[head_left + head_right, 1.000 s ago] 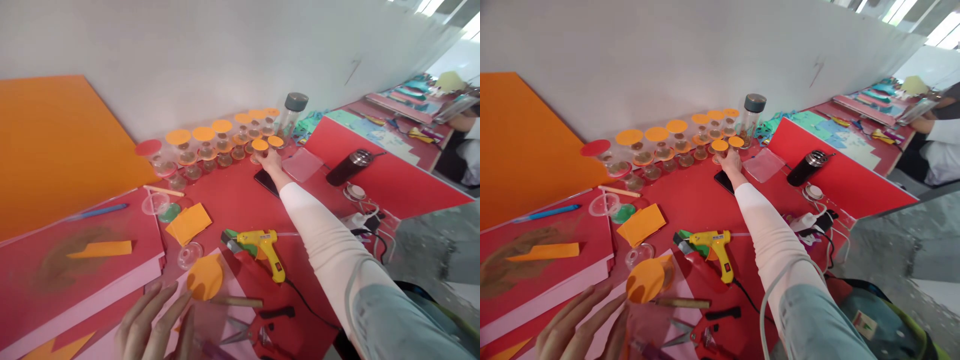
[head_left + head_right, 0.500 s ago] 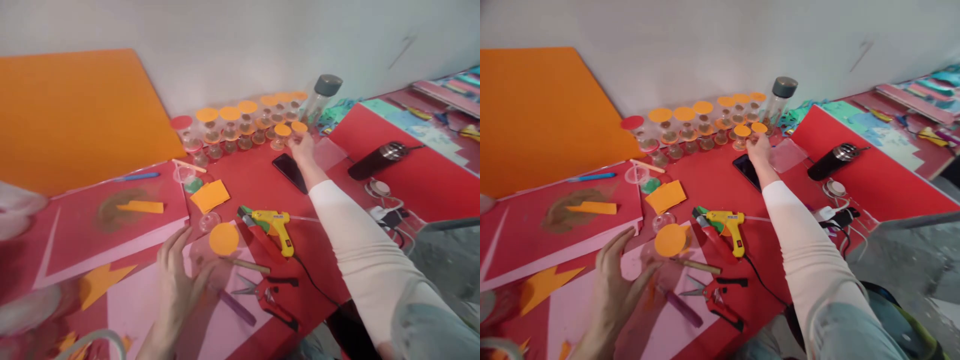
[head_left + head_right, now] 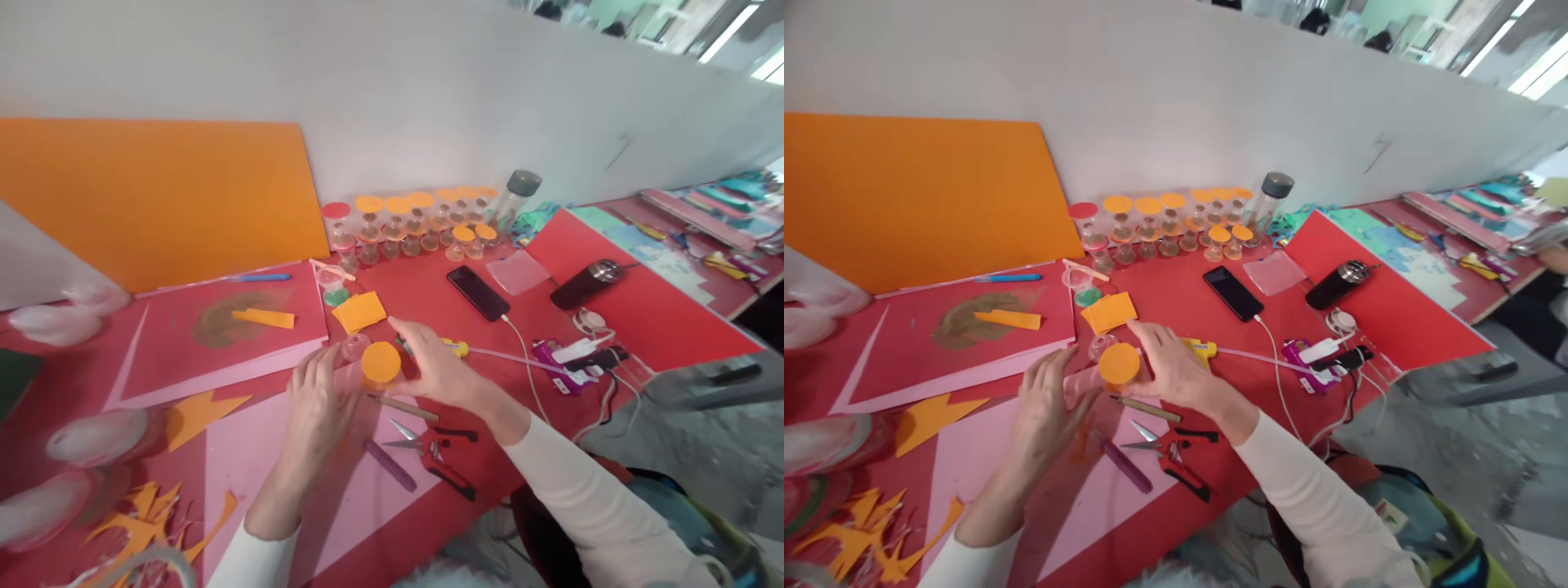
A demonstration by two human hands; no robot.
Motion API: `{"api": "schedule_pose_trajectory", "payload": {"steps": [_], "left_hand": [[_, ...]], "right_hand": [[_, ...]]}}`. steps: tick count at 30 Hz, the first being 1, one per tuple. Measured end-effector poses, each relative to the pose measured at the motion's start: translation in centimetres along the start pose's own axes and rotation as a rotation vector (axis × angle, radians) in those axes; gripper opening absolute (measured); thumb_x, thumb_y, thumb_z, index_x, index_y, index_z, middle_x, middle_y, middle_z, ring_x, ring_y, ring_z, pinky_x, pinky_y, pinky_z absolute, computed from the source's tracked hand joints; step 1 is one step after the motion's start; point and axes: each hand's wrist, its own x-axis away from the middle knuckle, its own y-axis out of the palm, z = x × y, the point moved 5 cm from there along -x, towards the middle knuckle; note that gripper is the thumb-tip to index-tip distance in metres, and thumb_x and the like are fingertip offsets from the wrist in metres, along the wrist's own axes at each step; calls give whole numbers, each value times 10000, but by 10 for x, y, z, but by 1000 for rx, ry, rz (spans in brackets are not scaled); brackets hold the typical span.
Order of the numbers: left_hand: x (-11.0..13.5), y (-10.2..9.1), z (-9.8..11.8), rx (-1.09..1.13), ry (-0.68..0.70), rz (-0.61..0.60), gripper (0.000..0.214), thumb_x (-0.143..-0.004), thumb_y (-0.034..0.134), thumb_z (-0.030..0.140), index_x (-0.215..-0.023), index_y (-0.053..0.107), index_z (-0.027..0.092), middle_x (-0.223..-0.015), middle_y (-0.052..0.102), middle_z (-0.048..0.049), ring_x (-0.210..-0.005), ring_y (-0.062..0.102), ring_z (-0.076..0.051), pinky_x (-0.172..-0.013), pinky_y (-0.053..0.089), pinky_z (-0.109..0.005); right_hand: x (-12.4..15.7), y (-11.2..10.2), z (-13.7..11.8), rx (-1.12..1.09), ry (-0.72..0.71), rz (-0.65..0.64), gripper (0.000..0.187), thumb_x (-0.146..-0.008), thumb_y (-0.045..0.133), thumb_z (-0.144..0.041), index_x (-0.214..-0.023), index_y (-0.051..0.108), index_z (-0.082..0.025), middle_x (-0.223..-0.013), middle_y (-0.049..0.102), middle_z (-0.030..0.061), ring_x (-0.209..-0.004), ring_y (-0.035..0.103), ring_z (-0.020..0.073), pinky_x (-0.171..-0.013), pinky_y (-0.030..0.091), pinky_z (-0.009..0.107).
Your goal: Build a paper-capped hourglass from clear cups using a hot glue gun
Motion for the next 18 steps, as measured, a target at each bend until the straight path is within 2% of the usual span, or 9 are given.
{"api": "schedule_pose_trajectory", "payload": {"steps": [3,6,10,12,14,16,18], "left_hand": [[-1,-2,1,-12,-41,22,451,-892,579,304,-1313,503,163,-1189,677,-171,-1127,603,-342,-884,491,-457],[-1,-3,-1,-11,-86,22,424,-892,564,317,-1290,530,175,-1178,681,-166,-1131,603,-344,-885,486,-460],[0,-6,-6,-13,-86,54,412,-903,546,328,-1295,535,203,-1151,692,-149,-1115,608,-339,-885,480,-463],[0,-7,-8,-23,-71,60,413,-910,543,333,-1301,530,201,-1151,695,-147,-1107,612,-335,-877,479,-453],[0,-7,-10,-32,-71,42,424,-916,542,337,-1315,520,197,-1173,692,-147,-1124,608,-333,-884,475,-444],[1,-7,-12,-33,-77,30,416,-923,535,326,-1321,518,204,-1190,691,-143,-1138,602,-329,-895,468,-438],[2,-7,-13,-34,-56,22,402,-929,536,313,-1318,525,211,-1198,692,-137,-1140,599,-324,-889,466,-428]], "right_hand": [[-1,23,-5,85,5,14,1012,-709,867,-423,-1541,330,-215,-1351,600,192,-1261,580,389,-1045,478,619],[-5,36,-3,76,36,73,904,-761,798,-357,-1540,346,-271,-1288,655,167,-1190,628,411,-998,519,633],[-8,35,-9,-16,41,138,795,-757,750,-350,-1485,433,-304,-1295,678,138,-1181,652,414,-959,571,616],[-11,20,-9,-26,46,162,779,-771,738,-373,-1482,426,-305,-1340,659,126,-1224,639,383,-980,572,588],[-22,-5,0,-15,63,208,752,-813,707,-378,-1493,403,-280,-1423,600,129,-1297,596,337,-1052,532,542],[-38,-40,22,42,101,354,722,-824,705,-366,-1473,424,-220,-1476,544,157,-1372,527,306,-1135,450,503],[-60,-69,55,122,182,454,715,-800,727,-341,-1442,448,-196,-1477,536,177,-1375,517,306,-1148,417,514]]}}
